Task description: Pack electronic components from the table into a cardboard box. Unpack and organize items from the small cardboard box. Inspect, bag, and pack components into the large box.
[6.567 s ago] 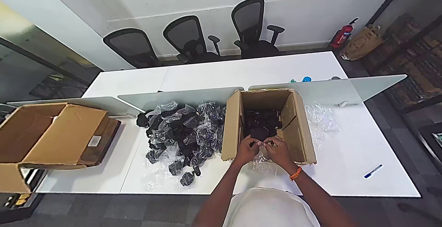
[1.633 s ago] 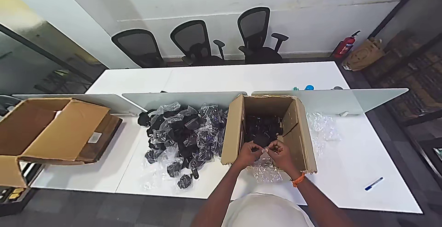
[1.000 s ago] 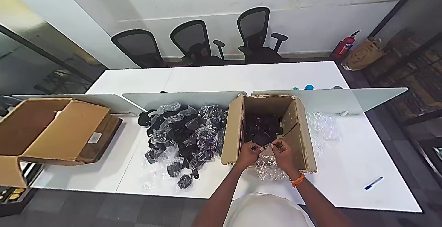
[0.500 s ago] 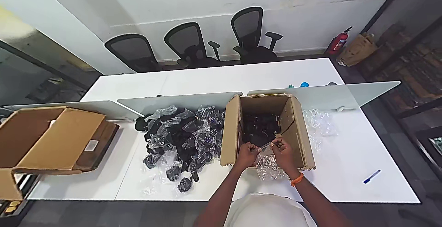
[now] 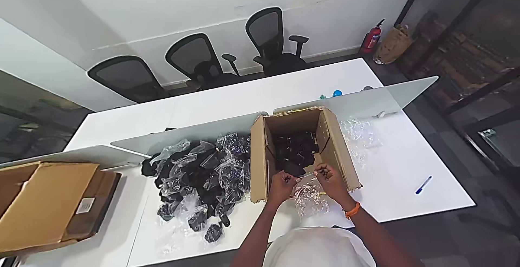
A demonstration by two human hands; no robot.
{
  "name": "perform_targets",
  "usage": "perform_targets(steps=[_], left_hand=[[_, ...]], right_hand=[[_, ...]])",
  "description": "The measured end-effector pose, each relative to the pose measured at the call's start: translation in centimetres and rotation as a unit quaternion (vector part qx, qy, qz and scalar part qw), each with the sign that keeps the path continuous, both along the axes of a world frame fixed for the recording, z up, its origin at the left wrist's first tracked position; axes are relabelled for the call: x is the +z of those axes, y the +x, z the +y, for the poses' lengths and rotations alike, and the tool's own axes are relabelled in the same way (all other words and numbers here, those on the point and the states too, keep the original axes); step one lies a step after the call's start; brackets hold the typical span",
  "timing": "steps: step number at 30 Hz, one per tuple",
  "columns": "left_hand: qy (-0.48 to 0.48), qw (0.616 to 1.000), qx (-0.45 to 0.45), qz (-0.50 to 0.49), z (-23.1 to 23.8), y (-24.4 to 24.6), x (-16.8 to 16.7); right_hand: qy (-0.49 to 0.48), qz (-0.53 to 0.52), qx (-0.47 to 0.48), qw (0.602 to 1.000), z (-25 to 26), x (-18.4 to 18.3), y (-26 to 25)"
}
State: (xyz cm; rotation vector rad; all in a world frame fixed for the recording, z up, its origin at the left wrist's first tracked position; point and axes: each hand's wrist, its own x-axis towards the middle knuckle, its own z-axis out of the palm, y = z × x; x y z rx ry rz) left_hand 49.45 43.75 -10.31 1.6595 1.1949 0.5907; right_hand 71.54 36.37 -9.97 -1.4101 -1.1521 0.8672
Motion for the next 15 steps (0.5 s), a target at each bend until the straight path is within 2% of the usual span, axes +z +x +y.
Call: perform_targets(steps=[4, 11, 15], left_hand=[[0.0, 1.0, 0.018, 0.002, -0.3, 0.3, 0.7], [0.018, 0.999, 0.044, -0.001, -0.6, 0.2, 0.6], [0.035, 0.996, 0.076, -0.019, -0.6, -0.2, 0.1]], right_hand=[[0.024, 0.021, 0.007, 0.999, -0.9, 1.1, 0.5], [0.036, -0.005, 0.02, 0.999, -1.4, 1.4, 1.1], [0.095, 0.041, -0.053, 0.993, -0.6, 2.0, 3.4]])
